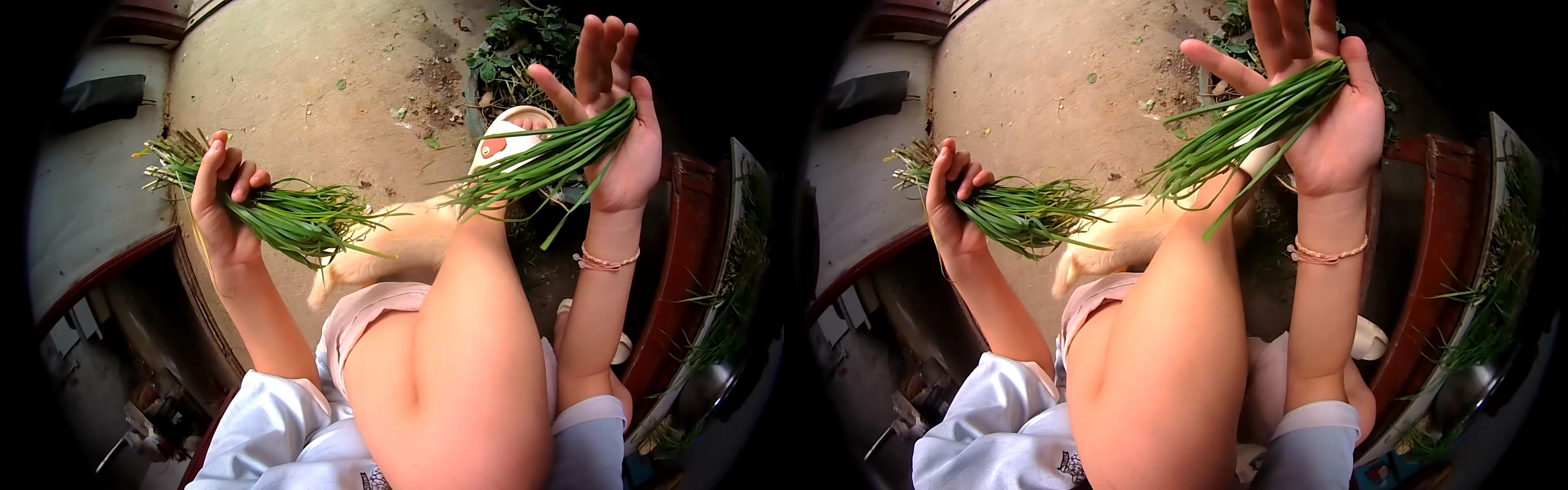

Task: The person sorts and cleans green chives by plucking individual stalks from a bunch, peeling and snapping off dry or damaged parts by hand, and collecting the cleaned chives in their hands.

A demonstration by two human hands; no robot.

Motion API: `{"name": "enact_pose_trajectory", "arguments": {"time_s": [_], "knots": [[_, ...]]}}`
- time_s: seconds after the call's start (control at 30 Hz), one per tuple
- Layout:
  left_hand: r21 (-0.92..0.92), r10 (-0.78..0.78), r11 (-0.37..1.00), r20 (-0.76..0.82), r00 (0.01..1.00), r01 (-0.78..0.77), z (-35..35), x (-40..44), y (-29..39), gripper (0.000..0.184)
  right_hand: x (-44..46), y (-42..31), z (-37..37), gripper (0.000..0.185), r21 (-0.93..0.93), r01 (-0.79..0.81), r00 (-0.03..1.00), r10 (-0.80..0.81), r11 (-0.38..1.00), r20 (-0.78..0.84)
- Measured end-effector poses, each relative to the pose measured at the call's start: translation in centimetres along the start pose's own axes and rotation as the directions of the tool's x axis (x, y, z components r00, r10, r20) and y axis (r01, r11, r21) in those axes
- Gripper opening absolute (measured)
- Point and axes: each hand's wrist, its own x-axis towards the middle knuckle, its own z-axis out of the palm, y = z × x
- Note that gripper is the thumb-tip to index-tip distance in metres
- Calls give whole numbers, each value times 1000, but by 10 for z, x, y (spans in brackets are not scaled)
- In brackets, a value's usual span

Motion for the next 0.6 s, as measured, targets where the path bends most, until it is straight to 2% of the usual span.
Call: {"name": "enact_pose_trajectory", "arguments": {"time_s": [0.07,0.17,0.33,0.37,0.4,0.43,0.5,0.57,0.6], "knots": [[-76,-50,995,110,993,59,-2,1,-1,15,0,1,1,39,31,16,1000,-15,999,-10],[-94,-70,992,120,990,82,6,-2,-7,13,0,-1,2,39,65,24,999,-22,998,-22],[-141,-178,965,270,946,222,18,-7,-16,28,-1,-3,-3,40,44,-24,999,26,999,-29],[-146,-196,958,294,935,247,22,-9,-19,29,-1,-2,0,41,-208,-64,984,26,976,-179],[-153,-207,953,297,932,261,27,-11,-22,32,-1,1,2,41,-440,-136,947,-13,888,-321],[-147,-225,949,299,927,278,31,-13,-25,30,-1,5,1,41,-436,-135,949,-11,890,-316],[-102,-267,945,303,915,309,37,-17,-30,28,-1,20,-3,42,-768,-258,892,-161,586,-422],[-74,-274,946,341,899,316,39,-18,-34,24,-3,36,-2,37,-806,-360,872,-139,470,-470],[5,-284,954,319,904,298,42,-20,-35,23,-3,44,1,33,-821,-405,868,-113,402,-484]]}}
